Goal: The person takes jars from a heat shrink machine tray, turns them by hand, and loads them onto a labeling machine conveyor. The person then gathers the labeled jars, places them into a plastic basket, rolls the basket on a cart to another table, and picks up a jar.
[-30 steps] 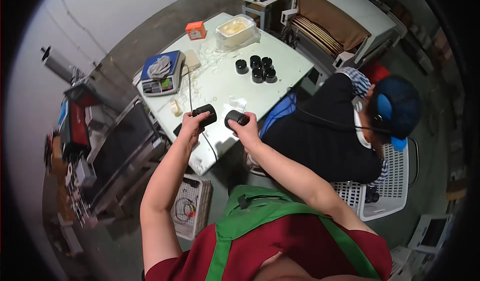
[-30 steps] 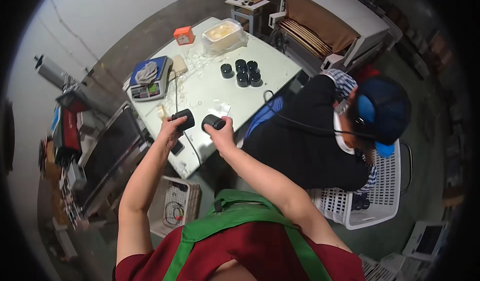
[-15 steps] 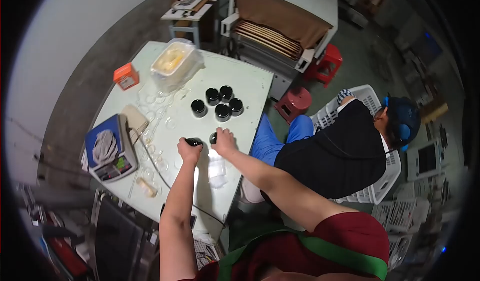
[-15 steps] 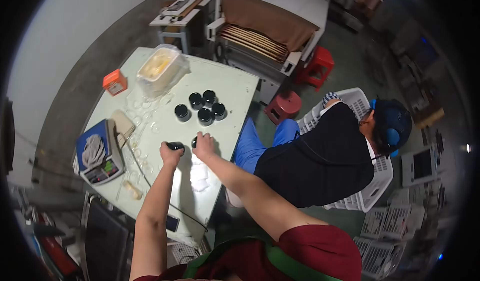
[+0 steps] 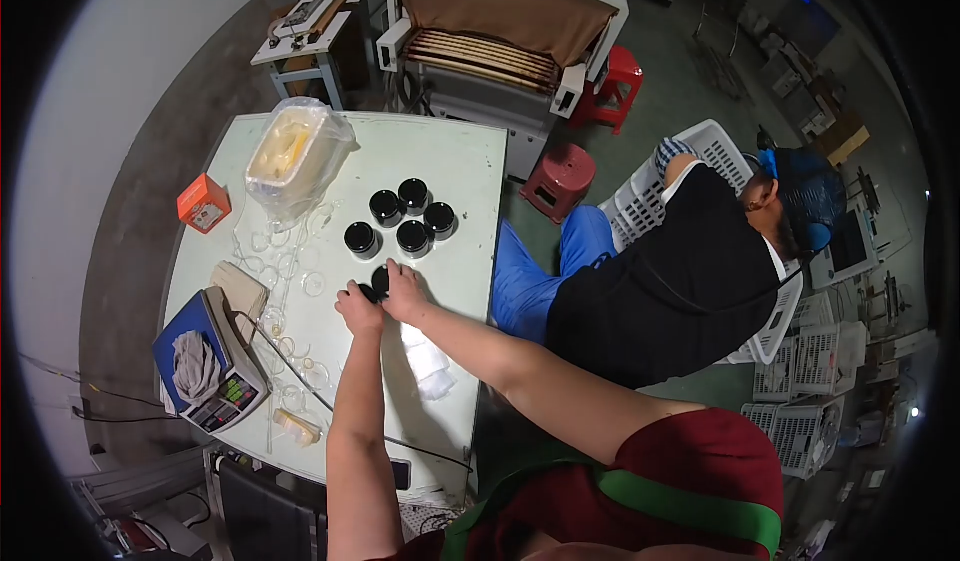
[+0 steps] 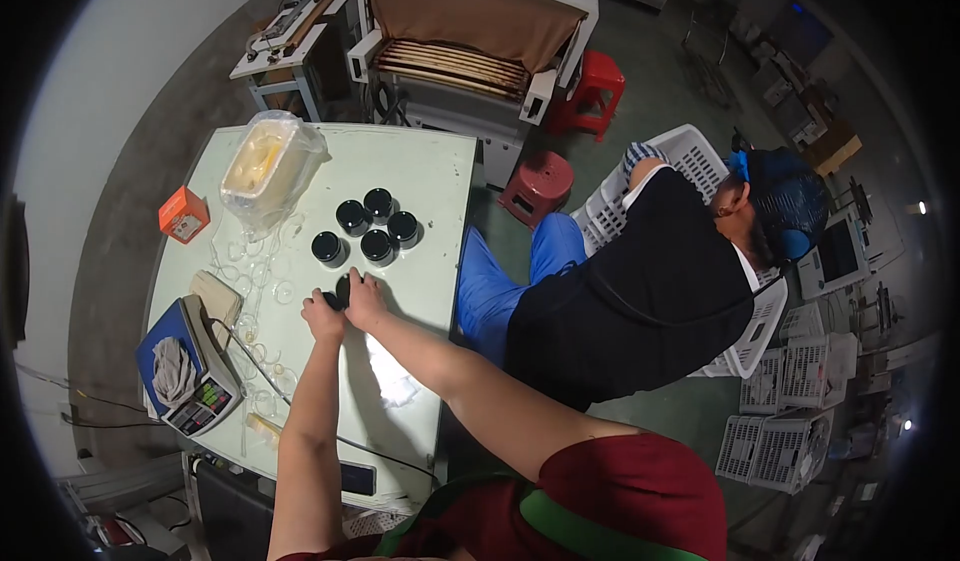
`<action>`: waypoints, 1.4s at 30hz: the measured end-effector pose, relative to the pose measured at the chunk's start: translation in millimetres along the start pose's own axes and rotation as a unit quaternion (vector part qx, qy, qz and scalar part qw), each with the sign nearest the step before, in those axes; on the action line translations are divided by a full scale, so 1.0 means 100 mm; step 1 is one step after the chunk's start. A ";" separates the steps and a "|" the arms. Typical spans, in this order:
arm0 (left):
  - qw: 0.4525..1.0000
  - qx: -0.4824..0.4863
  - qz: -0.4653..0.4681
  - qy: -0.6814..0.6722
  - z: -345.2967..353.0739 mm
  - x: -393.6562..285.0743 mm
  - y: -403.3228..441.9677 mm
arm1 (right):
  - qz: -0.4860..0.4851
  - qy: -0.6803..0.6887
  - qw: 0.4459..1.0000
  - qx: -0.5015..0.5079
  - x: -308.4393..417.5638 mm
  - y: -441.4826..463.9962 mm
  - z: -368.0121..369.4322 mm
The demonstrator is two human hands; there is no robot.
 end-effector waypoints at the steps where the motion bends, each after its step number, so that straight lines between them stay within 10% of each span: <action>1: 1.000 -0.018 -0.001 -0.008 0.00 0.01 0.03 | -0.017 0.032 0.999 -0.019 -0.03 -0.02 0.06; 6: 0.995 -0.046 0.040 -0.081 0.02 0.29 0.15 | -0.059 0.087 0.991 -0.077 -0.11 -0.66 0.32; 10: 0.987 -0.104 0.092 -0.085 0.01 0.72 -0.22 | -0.120 0.190 0.967 0.119 -0.06 -2.03 0.34; 14: 0.973 0.037 0.164 -0.158 -0.32 0.58 -1.45 | -0.282 0.162 0.848 0.418 -0.13 -3.23 -0.74; 18: 0.902 0.349 0.033 -0.251 -0.22 0.44 -2.85 | -0.284 0.134 0.910 0.271 -1.22 -3.77 -1.34; 21: 0.805 0.532 0.006 -0.263 -0.14 -0.06 -3.79 | -0.076 0.159 0.955 0.239 -1.98 -4.35 -1.95; 25: 0.793 0.538 0.182 -0.219 0.07 -1.13 -4.45 | 0.062 0.194 0.975 0.092 -2.84 -5.22 -2.62; 33: 0.760 0.569 0.198 -0.242 0.96 -2.65 -5.74 | 0.088 0.227 0.956 -0.164 -4.66 -6.30 -3.40; 42: 0.830 0.341 0.073 -0.436 2.07 -4.27 -5.68 | 0.254 0.458 0.757 -0.391 -6.18 -5.96 -4.71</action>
Point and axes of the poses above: each hand's wrist, its own y-axis towards the middle knuckle, its own z-axis out of the palm, x = y × z, the point moved 4 cm from there along y, towards the middle knuckle, and after that the axes turned 7 degrees about -y, right-handed, at the moved point
